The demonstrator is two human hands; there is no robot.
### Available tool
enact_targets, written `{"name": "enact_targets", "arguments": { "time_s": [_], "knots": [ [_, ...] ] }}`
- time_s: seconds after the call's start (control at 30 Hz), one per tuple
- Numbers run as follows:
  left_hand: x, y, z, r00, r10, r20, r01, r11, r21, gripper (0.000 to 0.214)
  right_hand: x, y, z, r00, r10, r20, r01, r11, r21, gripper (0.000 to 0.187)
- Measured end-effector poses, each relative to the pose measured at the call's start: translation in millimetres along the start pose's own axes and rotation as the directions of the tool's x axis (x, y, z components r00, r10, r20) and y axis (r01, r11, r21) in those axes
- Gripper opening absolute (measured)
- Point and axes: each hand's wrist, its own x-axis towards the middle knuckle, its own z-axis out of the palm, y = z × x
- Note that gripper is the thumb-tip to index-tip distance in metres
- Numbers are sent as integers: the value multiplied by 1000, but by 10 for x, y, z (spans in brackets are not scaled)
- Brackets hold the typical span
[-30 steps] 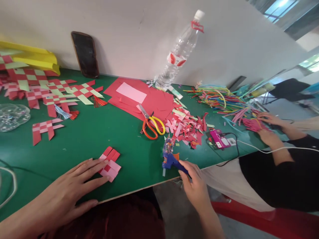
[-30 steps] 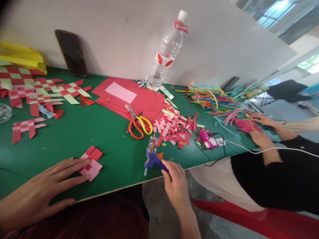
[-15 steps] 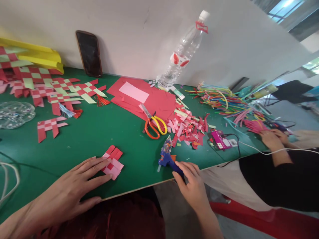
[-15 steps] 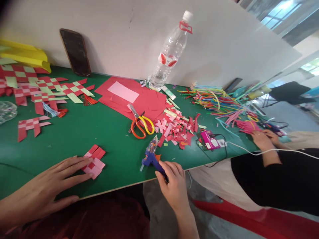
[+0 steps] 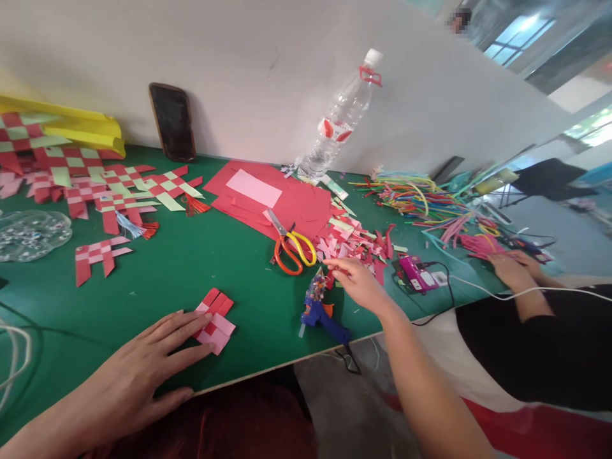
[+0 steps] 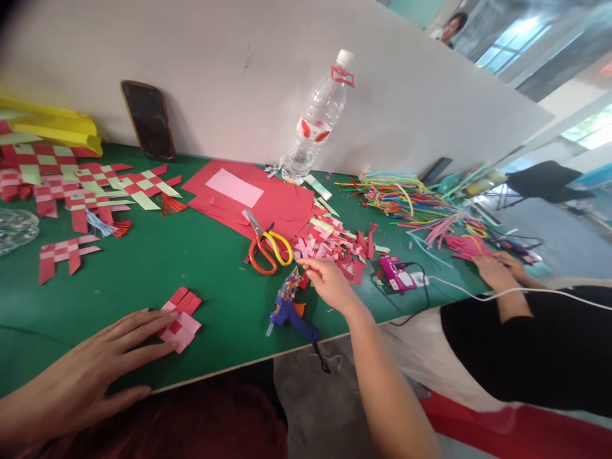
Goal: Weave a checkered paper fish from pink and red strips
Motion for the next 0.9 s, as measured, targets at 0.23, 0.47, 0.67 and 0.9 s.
{"name": "enact_targets", "arguments": {
  "time_s": [0.23,0.47,0.67,0.9],
  "knots": [
    [7,-27,39,999,20,-44,-18,999,34,57,129,65,71,988,-20,155,22,1000,-8,39],
    [-69,-98,187,994,55,-96,-47,995,85,58,207,77,74,975,-2,222,19,997,-76,14],
    [-114,-110,219,999,40,-30,-37,995,98,57,359,105,5,943,-28,333,69,991,-113,27],
    [-91,-97,213,996,71,-54,-61,984,165,61,317,52,48,964,-40,263,100,971,-219,26]
  ]
}}
